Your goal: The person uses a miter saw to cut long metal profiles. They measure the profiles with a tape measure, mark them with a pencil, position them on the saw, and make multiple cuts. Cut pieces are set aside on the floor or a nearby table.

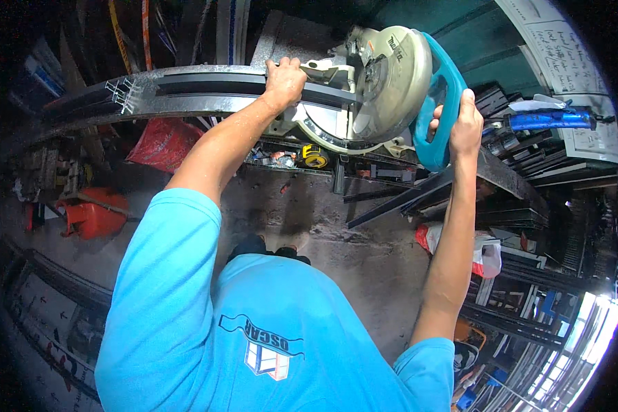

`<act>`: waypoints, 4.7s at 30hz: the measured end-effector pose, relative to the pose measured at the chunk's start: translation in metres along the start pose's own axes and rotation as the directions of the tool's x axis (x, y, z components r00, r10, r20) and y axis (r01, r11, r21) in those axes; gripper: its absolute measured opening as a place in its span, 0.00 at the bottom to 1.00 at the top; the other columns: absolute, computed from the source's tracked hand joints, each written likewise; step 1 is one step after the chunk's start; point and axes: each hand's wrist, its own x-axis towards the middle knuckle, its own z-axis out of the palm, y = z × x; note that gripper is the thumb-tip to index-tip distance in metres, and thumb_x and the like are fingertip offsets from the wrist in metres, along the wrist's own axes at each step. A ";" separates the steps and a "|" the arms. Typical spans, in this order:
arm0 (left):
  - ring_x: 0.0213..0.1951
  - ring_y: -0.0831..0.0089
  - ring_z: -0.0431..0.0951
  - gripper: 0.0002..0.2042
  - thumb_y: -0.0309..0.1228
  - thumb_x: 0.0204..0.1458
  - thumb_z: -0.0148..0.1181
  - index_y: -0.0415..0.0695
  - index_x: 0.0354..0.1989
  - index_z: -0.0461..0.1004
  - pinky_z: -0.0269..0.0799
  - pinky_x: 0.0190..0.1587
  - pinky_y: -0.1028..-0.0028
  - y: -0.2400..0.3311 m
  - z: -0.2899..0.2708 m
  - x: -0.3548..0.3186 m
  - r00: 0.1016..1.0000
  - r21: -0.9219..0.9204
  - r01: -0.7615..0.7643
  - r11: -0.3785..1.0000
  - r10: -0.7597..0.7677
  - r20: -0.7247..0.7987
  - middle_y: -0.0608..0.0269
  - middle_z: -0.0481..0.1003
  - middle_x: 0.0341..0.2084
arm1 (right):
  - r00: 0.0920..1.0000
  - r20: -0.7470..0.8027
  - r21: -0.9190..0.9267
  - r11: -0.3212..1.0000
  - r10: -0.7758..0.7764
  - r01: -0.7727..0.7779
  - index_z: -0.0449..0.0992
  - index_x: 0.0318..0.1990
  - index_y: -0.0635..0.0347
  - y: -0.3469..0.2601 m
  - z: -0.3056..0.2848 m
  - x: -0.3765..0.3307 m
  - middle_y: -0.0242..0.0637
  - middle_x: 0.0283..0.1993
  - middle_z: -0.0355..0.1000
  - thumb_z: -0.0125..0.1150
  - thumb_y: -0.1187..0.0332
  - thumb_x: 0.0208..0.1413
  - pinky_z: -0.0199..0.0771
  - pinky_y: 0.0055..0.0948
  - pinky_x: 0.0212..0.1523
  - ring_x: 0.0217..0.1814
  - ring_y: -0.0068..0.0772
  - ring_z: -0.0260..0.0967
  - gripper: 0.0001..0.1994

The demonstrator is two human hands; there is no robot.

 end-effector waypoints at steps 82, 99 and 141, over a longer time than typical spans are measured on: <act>0.53 0.70 0.76 0.26 0.22 0.47 0.71 0.40 0.59 0.76 0.76 0.56 0.72 0.058 -0.019 -0.174 0.959 -0.964 0.265 0.010 0.102 0.264 0.61 0.75 0.52 | 0.541 0.835 0.133 0.991 -0.098 -0.027 0.69 0.65 0.64 0.122 0.125 -0.098 0.49 0.58 0.74 0.74 0.54 0.50 0.70 0.36 0.61 0.61 0.40 0.71 0.37; 0.44 0.68 0.79 0.19 0.21 0.52 0.67 0.35 0.53 0.71 0.78 0.45 0.71 -0.205 -0.036 -0.151 0.731 -0.944 -0.024 -0.328 -0.650 0.207 0.56 0.79 0.42 | 0.675 0.732 -0.295 0.936 0.091 0.194 0.69 0.66 0.60 0.137 0.040 -0.055 0.50 0.57 0.71 0.73 0.68 0.43 0.70 0.38 0.60 0.59 0.48 0.71 0.38; 0.49 0.68 0.81 0.26 0.29 0.50 0.70 0.36 0.59 0.76 0.73 0.53 0.72 -0.276 0.053 -0.159 0.433 -0.942 0.302 0.145 -0.902 0.000 0.51 0.81 0.48 | 0.659 0.724 -0.551 0.745 0.203 0.376 0.78 0.56 0.56 0.120 0.061 -0.009 0.47 0.55 0.75 0.64 0.51 0.44 0.71 0.44 0.60 0.59 0.50 0.72 0.31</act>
